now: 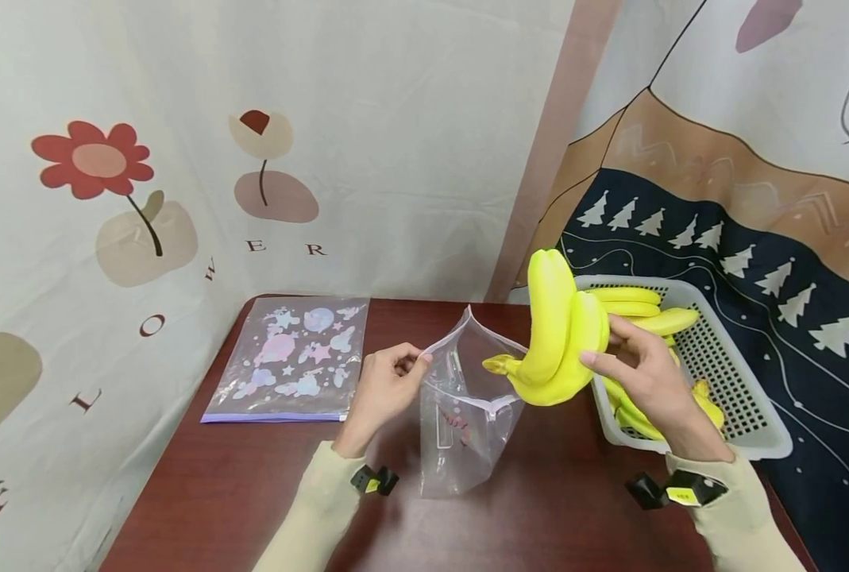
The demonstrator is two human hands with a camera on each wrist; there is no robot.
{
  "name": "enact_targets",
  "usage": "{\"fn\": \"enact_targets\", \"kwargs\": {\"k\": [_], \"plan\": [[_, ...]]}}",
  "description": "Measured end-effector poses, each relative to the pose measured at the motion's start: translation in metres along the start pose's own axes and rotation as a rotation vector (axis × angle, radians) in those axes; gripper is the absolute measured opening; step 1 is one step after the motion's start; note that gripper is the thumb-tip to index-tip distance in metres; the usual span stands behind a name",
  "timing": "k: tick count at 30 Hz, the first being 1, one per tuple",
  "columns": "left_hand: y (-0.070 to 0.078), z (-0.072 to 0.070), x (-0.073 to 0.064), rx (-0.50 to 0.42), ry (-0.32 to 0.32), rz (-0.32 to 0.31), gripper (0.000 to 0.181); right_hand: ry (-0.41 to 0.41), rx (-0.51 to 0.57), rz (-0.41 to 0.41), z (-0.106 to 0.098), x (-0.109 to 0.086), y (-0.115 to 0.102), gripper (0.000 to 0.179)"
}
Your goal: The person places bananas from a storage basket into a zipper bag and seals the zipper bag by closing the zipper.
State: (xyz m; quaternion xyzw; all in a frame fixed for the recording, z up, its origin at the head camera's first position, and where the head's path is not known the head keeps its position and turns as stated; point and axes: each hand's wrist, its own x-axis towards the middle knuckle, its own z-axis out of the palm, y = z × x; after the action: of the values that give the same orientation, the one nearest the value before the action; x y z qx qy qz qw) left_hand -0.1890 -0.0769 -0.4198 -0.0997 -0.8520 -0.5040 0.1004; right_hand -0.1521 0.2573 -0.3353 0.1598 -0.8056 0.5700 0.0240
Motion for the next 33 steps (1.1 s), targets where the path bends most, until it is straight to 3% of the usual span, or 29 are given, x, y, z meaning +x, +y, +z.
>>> {"fn": "enact_targets", "kwargs": {"k": [7, 13, 19, 26, 33], "plan": [[0.004, 0.001, 0.000, -0.006, -0.021, -0.017, 0.015, -0.015, -0.082, 0.087, 0.020, 0.003, 0.004, 0.050], [0.008, 0.003, 0.000, -0.008, -0.043, -0.043, 0.017, -0.060, -0.082, 0.133, 0.035, 0.007, 0.011, 0.047], [0.007, 0.008, -0.001, 0.038, -0.041, -0.030, 0.023, -0.089, -0.088, 0.183, 0.051, 0.009, 0.021, 0.049], [0.014, 0.010, 0.001, 0.106, -0.007, 0.004, 0.037, -0.122, -0.063, 0.188, 0.064, 0.006, 0.026, 0.053], [0.013, 0.012, 0.003, 0.106, 0.032, 0.032, 0.047, -0.129, -0.099, 0.148, 0.078, -0.001, 0.034, 0.057]]}}
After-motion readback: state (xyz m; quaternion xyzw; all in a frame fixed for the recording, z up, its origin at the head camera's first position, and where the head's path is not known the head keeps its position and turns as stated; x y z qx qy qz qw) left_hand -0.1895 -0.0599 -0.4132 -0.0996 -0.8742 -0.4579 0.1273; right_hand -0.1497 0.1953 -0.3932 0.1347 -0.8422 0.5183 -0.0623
